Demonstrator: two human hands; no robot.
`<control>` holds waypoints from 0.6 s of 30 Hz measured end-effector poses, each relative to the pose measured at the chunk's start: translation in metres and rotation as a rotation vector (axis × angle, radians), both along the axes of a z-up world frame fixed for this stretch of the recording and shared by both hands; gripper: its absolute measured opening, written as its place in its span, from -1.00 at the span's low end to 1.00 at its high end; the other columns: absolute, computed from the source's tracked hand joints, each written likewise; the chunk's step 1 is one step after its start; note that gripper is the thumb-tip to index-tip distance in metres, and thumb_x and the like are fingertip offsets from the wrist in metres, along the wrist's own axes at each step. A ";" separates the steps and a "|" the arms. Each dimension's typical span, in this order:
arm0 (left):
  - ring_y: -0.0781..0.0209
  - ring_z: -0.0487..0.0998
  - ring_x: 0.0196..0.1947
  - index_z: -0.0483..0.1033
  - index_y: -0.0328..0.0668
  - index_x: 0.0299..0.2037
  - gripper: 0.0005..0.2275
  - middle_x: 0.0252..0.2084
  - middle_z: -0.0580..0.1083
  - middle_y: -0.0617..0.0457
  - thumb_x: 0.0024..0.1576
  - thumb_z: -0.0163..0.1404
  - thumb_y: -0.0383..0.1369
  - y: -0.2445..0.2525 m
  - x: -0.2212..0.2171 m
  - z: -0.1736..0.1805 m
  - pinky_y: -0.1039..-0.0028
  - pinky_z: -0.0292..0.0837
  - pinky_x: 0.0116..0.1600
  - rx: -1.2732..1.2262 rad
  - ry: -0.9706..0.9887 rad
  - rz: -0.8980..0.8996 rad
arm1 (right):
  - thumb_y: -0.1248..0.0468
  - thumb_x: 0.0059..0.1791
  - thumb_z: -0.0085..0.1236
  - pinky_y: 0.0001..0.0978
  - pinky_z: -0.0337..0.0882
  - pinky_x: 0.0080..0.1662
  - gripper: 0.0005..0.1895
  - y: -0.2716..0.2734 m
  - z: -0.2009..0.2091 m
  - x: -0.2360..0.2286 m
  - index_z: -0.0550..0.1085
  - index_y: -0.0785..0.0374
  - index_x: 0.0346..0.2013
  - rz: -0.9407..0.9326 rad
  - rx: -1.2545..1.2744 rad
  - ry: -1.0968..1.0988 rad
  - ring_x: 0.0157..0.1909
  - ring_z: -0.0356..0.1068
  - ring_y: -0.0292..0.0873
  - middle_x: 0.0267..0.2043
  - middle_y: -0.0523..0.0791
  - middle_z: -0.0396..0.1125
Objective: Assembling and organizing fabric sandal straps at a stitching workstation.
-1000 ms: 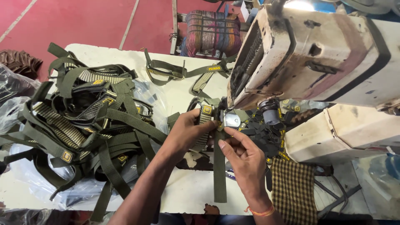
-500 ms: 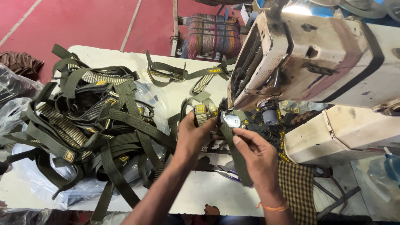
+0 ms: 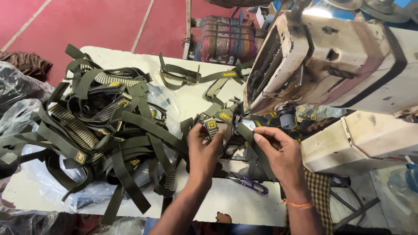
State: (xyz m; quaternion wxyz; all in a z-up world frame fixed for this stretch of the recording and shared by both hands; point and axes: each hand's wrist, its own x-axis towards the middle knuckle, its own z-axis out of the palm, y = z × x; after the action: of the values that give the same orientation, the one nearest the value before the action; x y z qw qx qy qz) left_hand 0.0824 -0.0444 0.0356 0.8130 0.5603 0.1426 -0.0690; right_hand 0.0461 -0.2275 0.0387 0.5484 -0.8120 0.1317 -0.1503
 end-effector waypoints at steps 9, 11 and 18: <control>-0.13 0.57 0.09 0.58 0.03 0.07 -0.79 -0.18 0.60 0.05 0.27 -0.01 -0.41 0.014 0.069 0.004 0.05 0.34 0.30 0.609 -1.010 -0.176 | 0.31 -0.04 0.34 -0.33 0.53 -0.05 -0.80 0.007 0.010 -0.007 0.66 0.22 -0.12 -0.002 -0.036 -0.038 -0.16 0.46 -0.31 -0.22 -0.02 0.55; 0.08 0.57 -0.35 0.64 0.15 -0.03 -0.79 -0.54 0.46 0.15 0.27 -0.02 -0.42 0.025 0.085 0.008 0.26 0.45 -0.08 0.681 -1.205 -0.380 | 0.25 0.04 0.20 -0.22 0.51 0.09 -0.71 0.016 0.025 -0.014 0.57 0.26 0.03 -0.146 0.015 -0.065 -0.01 0.52 -0.10 -0.01 0.09 0.48; 0.16 0.39 -0.54 0.69 -0.16 -0.06 -0.76 -0.52 0.53 0.02 0.10 0.09 -0.35 0.032 0.042 0.015 0.39 0.36 -0.32 0.838 -0.881 -0.400 | 0.13 0.09 -0.12 -0.16 0.54 0.03 -0.60 -0.003 -0.050 -0.061 0.43 0.39 0.05 -0.245 0.098 -0.035 0.00 0.47 -0.02 0.03 0.06 0.40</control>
State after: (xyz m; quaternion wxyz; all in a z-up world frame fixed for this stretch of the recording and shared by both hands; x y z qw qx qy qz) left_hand 0.1244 -0.0120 0.0505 0.4789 0.8221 -0.2974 0.0792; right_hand -0.0153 -0.2305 -0.0118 0.5670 -0.7594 0.2275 -0.2239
